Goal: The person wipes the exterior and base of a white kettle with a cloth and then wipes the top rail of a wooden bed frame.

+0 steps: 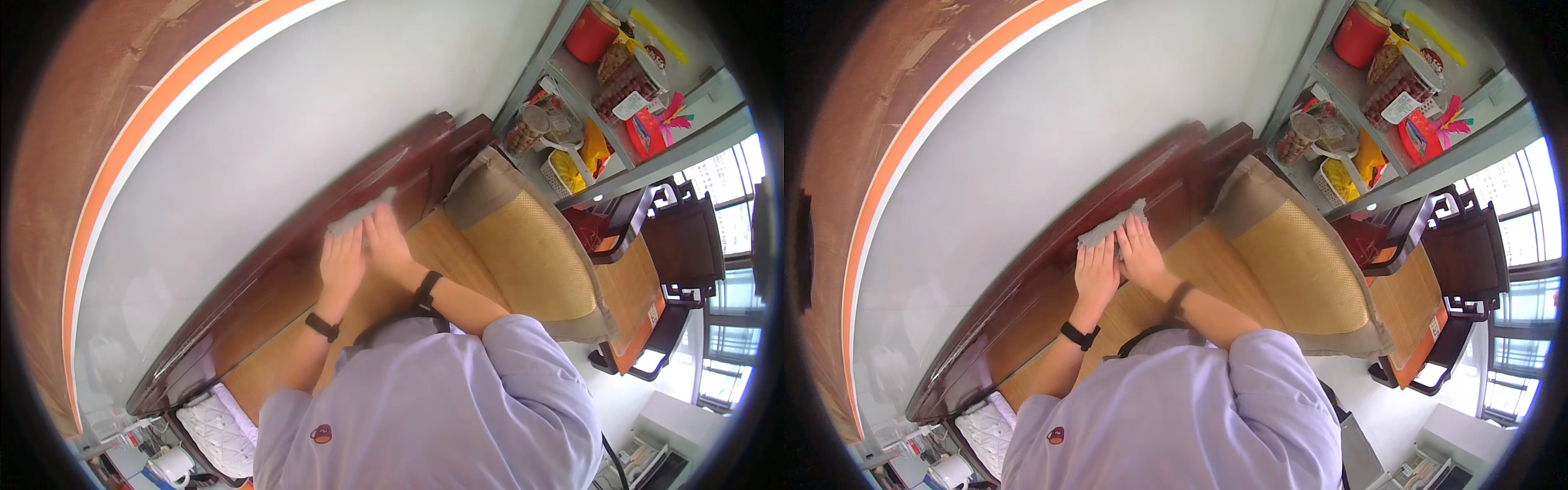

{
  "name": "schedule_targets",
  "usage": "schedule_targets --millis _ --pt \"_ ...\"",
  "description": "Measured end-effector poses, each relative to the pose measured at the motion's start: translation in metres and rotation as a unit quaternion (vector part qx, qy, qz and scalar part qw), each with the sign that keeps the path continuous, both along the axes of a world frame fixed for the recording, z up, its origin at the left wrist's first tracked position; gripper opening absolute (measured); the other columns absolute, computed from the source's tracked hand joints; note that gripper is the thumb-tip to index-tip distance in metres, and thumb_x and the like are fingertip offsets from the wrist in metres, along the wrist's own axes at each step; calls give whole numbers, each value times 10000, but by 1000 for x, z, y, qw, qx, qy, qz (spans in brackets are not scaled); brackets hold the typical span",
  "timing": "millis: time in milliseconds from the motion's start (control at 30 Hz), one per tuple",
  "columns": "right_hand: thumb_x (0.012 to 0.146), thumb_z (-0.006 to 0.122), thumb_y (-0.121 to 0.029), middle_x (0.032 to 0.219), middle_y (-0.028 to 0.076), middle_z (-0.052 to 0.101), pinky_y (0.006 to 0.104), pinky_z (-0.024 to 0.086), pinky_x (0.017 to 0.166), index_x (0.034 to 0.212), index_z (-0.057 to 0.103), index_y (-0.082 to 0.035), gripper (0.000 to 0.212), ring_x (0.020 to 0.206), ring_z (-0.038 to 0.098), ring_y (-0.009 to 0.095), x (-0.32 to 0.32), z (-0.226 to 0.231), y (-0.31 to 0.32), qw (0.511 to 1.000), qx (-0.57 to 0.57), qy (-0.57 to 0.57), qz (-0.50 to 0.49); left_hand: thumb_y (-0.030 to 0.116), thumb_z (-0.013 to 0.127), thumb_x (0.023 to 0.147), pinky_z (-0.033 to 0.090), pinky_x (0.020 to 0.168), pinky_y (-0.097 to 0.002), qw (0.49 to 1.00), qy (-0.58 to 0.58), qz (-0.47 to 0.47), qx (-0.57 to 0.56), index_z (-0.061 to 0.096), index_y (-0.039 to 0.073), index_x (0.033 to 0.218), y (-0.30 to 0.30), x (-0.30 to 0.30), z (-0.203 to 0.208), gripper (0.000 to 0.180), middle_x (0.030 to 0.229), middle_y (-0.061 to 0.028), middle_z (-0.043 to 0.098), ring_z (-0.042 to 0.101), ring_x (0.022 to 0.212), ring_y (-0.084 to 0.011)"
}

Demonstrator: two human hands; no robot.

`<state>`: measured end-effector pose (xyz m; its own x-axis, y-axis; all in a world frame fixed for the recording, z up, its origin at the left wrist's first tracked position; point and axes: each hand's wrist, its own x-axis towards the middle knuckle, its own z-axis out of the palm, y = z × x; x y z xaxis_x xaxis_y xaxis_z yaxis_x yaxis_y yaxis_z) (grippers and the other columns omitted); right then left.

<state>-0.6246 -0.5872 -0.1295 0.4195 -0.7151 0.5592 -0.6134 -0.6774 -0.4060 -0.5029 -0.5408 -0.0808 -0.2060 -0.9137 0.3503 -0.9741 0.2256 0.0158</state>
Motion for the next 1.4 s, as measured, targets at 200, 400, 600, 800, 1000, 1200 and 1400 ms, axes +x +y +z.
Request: schedule_targets --millis 200,400,600,800,1000,1200,1400 --pt "684 589 -147 1297 339 305 533 271 1023 1241 341 85 652 1201 327 490 -8 15 -31 1000 -7 0 -29 153 559 754 327 973 -436 999 -14 -8 -34 436 46 1272 -29 -16 29 542 1191 -97 501 490 1049 -218" --pt "743 497 -141 1351 287 291 516 270 1019 1300 321 47 614 1251 305 432 -67 64 -109 998 -45 24 -44 149 558 742 332 952 -440 997 -8 -31 -77 392 14 1289 -119 -72 59 588 1215 -123 468 450 1093 -244" --pt "760 582 -166 1247 220 418 471 280 1007 1202 412 28 513 1180 382 367 -131 69 -172 999 -30 -24 15 164 521 757 336 945 -399 997 -28 -22 -71 426 -26 1245 -177 -138 63 533 1186 -122 489 454 1079 -250" --pt "759 519 -168 1277 168 427 525 260 999 1218 442 -4 494 1240 350 322 -167 22 -157 995 14 81 -48 163 461 785 268 1025 -392 983 -88 -111 115 399 -84 1211 -185 -185 44 497 1135 -176 511 456 1097 -293" --pt "773 490 -176 1316 106 419 591 192 1005 1250 455 -34 499 1266 329 286 -194 33 -176 980 -21 176 -90 105 511 752 322 975 -432 999 28 -41 9 366 -66 1253 -203 -205 13 549 1187 -217 477 449 1089 -364" --pt "760 522 -202 1332 104 408 615 150 1013 1288 410 -46 562 1302 276 273 -223 31 -204 972 59 175 -146 123 534 750 353 931 -470 988 104 -106 50 372 -15 1277 -246 -228 4 569 1267 -231 418 451 1082 -393" --pt "813 459 -163 1408 123 306 597 143 1023 1356 293 -24 584 1341 206 284 -223 16 -191 970 186 69 -143 126 490 793 341 963 -463 1000 9 -22 0 374 1 1286 -237 -244 -8 521 1283 -256 399 434 1128 -400"
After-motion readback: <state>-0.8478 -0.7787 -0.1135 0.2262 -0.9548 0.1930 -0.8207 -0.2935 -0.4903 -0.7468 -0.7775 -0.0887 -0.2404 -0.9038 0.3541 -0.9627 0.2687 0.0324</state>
